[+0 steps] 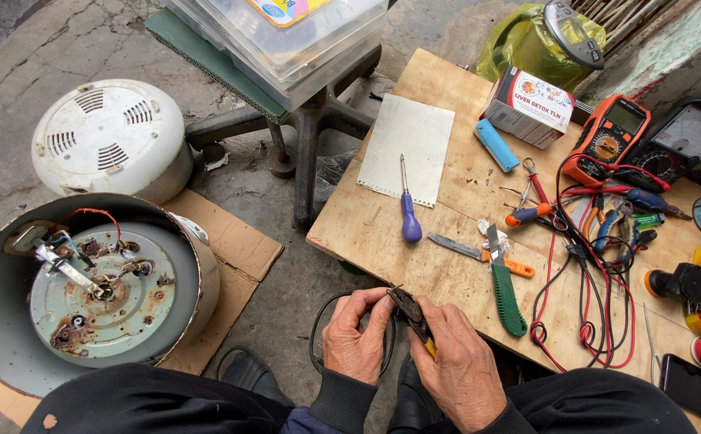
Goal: The person strips the outer insulation from a black electrical cord using a utility knife, then uses pliers to strip the inner wire insulation. The person twists the exposed wire ends and prepares them for connection.
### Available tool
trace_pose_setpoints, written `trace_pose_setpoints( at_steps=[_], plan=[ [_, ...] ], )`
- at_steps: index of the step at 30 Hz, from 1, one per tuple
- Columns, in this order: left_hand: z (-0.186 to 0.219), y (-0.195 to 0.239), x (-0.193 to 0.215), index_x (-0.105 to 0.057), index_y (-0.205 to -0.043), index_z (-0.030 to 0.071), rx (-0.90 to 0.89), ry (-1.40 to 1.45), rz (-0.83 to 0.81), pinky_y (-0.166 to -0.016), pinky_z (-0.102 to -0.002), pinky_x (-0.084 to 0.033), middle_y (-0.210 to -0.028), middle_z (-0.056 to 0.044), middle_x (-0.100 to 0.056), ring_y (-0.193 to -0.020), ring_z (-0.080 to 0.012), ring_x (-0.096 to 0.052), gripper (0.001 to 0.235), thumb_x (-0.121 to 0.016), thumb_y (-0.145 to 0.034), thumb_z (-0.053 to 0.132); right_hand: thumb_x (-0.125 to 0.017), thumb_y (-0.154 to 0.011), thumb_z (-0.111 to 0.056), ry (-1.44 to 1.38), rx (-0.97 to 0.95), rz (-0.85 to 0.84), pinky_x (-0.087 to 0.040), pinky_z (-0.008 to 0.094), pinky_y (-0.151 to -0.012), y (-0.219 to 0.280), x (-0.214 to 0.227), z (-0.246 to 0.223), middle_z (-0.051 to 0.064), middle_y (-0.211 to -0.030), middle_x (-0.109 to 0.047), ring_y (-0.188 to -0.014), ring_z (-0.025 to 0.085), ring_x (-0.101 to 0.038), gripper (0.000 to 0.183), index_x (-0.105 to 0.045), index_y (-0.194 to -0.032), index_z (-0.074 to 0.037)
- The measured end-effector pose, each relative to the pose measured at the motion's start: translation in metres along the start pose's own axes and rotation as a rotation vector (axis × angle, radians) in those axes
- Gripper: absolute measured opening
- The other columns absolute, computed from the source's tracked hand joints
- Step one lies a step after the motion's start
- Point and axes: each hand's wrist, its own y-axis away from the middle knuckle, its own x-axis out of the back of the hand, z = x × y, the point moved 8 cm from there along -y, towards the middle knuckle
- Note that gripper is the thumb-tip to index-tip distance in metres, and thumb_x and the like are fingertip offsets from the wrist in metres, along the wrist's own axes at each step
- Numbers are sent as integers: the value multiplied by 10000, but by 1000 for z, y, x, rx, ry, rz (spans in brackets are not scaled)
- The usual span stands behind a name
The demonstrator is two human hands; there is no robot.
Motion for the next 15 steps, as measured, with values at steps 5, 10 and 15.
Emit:
trace_pose_setpoints(
  at_steps=[5, 10, 15],
  plan=[
    [7, 0, 2, -891, -1029, 260, -61, -21, 21, -816, -264, -598, -953, 70, -823, -882, -96, -759, 105, -800, -981, 280, -761, -998, -235, -53, -16, -21, -552, 402, -948, 1, -3, 3, 75, -1052, -671, -1019, 283, -679, 509, -632, -1457, -58],
    [5, 0, 0, -893, -1037, 254, -64, -31, 22, -784, -256, -585, -967, 69, -831, -904, -90, -750, 106, -811, -975, 279, -762, -992, -233, -55, -36, -22, -562, 407, -934, 3, -6, 6, 71, -1059, -681, -1019, 279, -688, 494, -634, -1442, -75],
    [1, 2, -2, -898, -1045, 262, -70, -40, 25, -641, -255, -545, -959, 74, -804, -854, -71, -728, 111, -817, -973, 287, -761, -998, -255, -26, -39, -15, -565, 414, -913, 3, -4, 4, 68, -1053, -674, -1018, 286, -684, 486, -638, -1434, -78]
  ],
)
